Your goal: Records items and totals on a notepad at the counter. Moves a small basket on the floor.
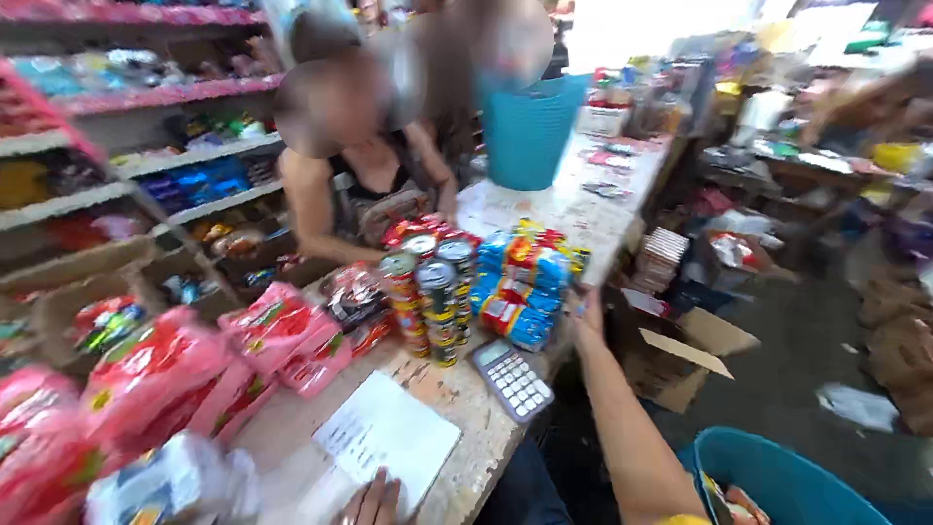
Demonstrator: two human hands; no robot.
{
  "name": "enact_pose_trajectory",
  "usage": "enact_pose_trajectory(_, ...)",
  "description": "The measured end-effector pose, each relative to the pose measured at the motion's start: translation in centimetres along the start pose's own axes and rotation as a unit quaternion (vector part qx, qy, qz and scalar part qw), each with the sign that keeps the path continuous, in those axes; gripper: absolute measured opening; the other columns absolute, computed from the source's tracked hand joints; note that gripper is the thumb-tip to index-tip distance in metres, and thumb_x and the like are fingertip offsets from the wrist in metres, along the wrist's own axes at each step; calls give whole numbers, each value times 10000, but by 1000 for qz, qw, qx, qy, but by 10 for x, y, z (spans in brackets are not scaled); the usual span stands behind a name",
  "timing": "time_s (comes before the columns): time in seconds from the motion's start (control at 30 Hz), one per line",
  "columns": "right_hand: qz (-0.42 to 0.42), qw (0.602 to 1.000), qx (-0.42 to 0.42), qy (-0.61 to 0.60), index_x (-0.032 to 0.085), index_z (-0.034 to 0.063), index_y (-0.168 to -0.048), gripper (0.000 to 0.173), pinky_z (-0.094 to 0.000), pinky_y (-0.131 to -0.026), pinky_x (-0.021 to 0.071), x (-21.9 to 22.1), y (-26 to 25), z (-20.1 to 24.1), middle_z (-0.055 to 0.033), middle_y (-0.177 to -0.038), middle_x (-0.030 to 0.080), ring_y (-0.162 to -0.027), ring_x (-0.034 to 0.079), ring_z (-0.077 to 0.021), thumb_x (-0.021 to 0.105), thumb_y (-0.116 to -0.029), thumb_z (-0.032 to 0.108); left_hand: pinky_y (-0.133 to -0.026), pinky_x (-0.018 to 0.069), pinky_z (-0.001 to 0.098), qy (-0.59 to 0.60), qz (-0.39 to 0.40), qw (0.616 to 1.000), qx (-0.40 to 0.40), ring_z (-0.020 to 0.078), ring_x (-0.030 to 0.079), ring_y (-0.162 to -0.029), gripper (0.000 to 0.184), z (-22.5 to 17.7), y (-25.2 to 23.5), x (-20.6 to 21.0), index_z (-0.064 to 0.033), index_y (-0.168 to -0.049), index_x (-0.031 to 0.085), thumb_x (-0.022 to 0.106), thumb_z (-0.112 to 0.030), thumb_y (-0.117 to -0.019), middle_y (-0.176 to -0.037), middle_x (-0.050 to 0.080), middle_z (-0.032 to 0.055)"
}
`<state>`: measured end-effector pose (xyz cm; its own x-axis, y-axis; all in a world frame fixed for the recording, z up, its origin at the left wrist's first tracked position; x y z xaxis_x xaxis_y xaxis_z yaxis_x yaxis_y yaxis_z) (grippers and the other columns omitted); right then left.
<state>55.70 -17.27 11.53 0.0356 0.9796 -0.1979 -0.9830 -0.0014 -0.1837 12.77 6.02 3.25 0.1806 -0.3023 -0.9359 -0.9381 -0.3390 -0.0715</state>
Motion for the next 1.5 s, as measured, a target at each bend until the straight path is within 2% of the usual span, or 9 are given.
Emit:
enact_pose_trajectory(0.13, -51, 982, -179, -42, 337, -168, -1438, 495, -299, -952, 528, 10, 45, 38, -228, -1209, 613, -1043, 635, -152, 364, -1093, 186, -939, 529, 602, -19, -96, 995, 1, 361, 618, -1271, 532, -1, 3, -1, -131, -1294, 693, 651, -499, -913, -1441, 607, 118)
enact_pose_trajectory(0.23, 159, 945, -264, -105, 614, 22, -1137, 551, -307, -933, 557, 60, 124, 66, 37, -1017, 711, -988, 672, -57, 315, -1106, 483, -1008, 487, 599, 9, -56, 998, -11, 356, 562, -1343, 504, -4, 3, -3, -113, -1343, 652, 623, -444, -964, -1494, 558, 129)
enact_pose_trajectory(0.3, 356, 910, -184, -109, 734, 183, -876, 356, -232, -783, 580, 118, 197, 64, 142, -855, 735, -826, 682, 11, 471, -1058, 341, -1012, 497, 589, 26, -63, 998, 3, 357, 583, -1320, 421, -8, 6, -6, -98, -1281, 685, 605, -384, -982, -1437, 606, 137)
enact_pose_trajectory(0.43, 577, 812, -52, -74, 634, 31, -864, 142, -211, -625, 544, 200, 304, 48, 70, -726, 624, -638, 602, 1, 608, -985, 100, -908, 581, 507, 27, -140, 988, 53, 301, 712, -1118, 295, -15, 12, -13, -73, -1036, 758, 592, -309, -979, -1181, 741, 116)
enact_pose_trajectory(0.57, 542, 837, -62, -35, 584, 83, -723, 244, -166, -539, 480, 235, 310, 31, 87, -606, 575, -531, 541, 24, 756, -887, 137, -874, 596, 461, 7, -150, 987, 52, 269, 727, -1087, 301, -17, 14, -12, -61, -991, 760, 604, -317, -965, -1154, 751, 106)
enact_pose_trajectory(0.83, 510, 852, -121, 0, 553, 105, -621, 282, -151, -502, 390, 237, 312, 25, 97, -554, 512, -506, 463, 48, 696, -863, 96, -894, 584, 473, -18, -132, 990, 40, 289, 700, -1148, 304, -18, 14, -13, -84, -1026, 762, 650, -351, -932, -1187, 742, 98)
enact_pose_trajectory(1.1, 513, 851, -113, -1, 529, 111, -618, 276, -142, -500, 382, 238, 308, 28, 107, -554, 491, -506, 450, 53, 673, -848, 60, -848, 594, 478, -17, -137, 990, 24, 301, 711, -1118, 322, -15, 13, -15, -74, -1098, 745, 692, -322, -899, -1222, 723, 129)
enact_pose_trajectory(1.23, 485, 870, -87, -28, 563, 99, -642, 269, -158, -509, 476, 237, 297, 27, 81, -560, 570, -503, 541, 25, 704, -862, 38, -837, 591, 462, -28, -136, 990, 22, 289, 709, -1126, 373, -13, 12, -16, -65, -1126, 740, 701, -349, -887, -1268, 707, 142)
enact_pose_trajectory(1.5, 505, 854, -123, 13, 535, 115, -605, 291, -140, -497, 378, 238, 300, 26, 106, -546, 493, -504, 450, 58, 692, -848, 79, -867, 579, 467, -36, -126, 991, 21, 282, 691, -1166, 387, -13, 11, -11, -76, -1118, 743, 712, -368, -867, -1279, 703, 134)
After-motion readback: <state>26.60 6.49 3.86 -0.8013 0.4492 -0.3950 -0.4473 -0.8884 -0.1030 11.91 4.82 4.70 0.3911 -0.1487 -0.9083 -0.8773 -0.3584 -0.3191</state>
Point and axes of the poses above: each hand's wrist, its own y-axis away from the middle knuckle, its own x-axis out of the palm, z = x × y, the point moved 7 cm from there along -y, towards the middle knuckle
